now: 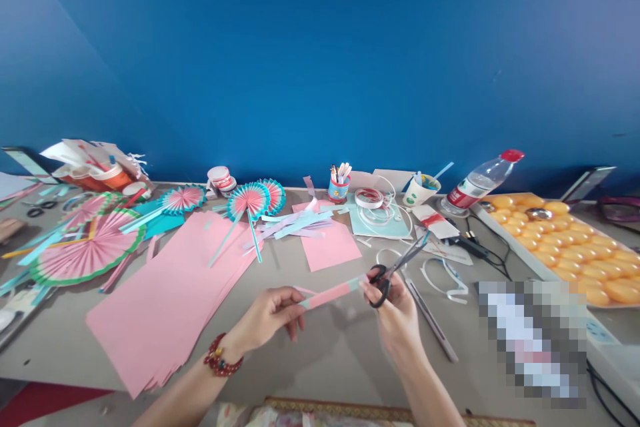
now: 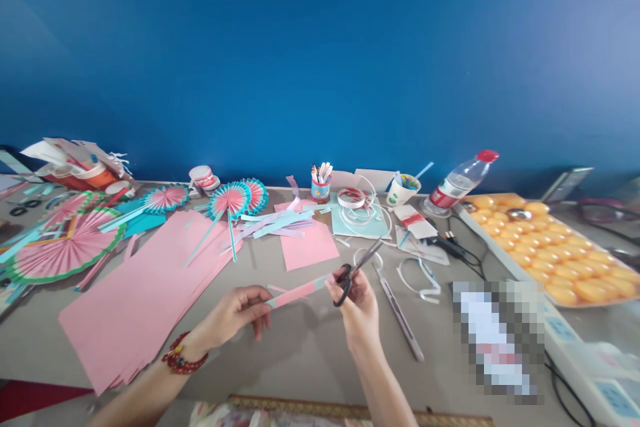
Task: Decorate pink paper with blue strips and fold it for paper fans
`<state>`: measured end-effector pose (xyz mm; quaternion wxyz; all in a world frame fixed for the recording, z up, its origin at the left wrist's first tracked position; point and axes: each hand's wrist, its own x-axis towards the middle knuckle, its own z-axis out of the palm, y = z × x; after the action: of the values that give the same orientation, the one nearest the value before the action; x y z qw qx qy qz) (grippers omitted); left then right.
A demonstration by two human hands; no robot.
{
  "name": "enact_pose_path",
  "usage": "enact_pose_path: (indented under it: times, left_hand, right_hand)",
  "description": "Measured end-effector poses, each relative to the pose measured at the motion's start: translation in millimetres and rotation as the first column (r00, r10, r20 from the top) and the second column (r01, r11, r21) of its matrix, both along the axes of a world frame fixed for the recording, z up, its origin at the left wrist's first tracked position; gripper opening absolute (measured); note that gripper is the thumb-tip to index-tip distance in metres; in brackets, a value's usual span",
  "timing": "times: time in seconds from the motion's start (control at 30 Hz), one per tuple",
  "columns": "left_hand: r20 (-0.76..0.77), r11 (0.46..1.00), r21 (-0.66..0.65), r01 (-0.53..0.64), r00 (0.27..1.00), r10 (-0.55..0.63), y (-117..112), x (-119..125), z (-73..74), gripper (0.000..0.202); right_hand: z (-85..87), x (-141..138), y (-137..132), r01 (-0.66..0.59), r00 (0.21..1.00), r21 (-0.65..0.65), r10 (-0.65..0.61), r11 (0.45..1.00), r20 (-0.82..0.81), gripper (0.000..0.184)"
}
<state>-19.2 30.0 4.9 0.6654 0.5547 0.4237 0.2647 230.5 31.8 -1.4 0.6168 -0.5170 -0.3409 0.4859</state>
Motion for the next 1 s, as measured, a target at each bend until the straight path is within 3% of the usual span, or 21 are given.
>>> enact_pose_path:
  times: [0.17,0.27,0.33,0.43,0.57,0.73,0.9,1.0]
  left_hand:
    - [-0.050,0.999,0.040,-0.014,0.999,0.016,0.4,-3.3,-1.5,0.036]
    - [-0.101,0.994,0.058,0.088,0.992,-0.082,2.9,-7.0,1.5,0.034]
    - [-0.226,0.972,0.148,0.183,0.963,-0.147,5.8,-7.9,7.3,0.032]
    - [-0.369,0.921,0.293,0.257,0.919,-0.139,9.1,-1.0,20.5,0.034]
    - [-0.279,0.934,0.298,0.197,0.954,-0.112,9.5,21.4,34.6,0.034]
    - [-0.207,0.961,0.256,0.102,0.977,-0.048,7.1,43.0,36.1,0.033]
    - [-0.209,0.945,0.324,0.036,0.977,0.035,4.3,47.1,35.0,0.031]
    - [-0.186,0.956,0.289,0.051,0.983,0.003,4.5,43.9,34.0,0.032]
  right_hand:
    - [-0.3,6.3,-1.0,0.027,0.999,-0.004,-0.027,1.000,0.034,0.031]
    - [2.2,7.6,-2.2,0.002,0.997,0.011,-0.003,1.000,0.073,0.031]
    - [3.9,7.7,-3.1,-0.027,0.993,0.031,0.023,0.999,0.119,0.029]
    - [5.1,5.7,-4.8,-0.071,0.979,0.056,0.059,0.996,0.196,0.027]
    - [4.4,-1.4,-8.7,-0.157,0.957,0.081,0.131,0.984,0.257,0.028]
    - [4.5,-12.2,-15.9,-0.231,0.933,0.071,0.200,0.970,0.301,0.027]
    - [8.4,-21.3,-19.0,-0.215,0.957,0.069,0.196,0.974,0.212,0.031]
    - [9.5,-24.4,-17.2,-0.201,0.969,0.065,0.189,0.978,0.157,0.030]
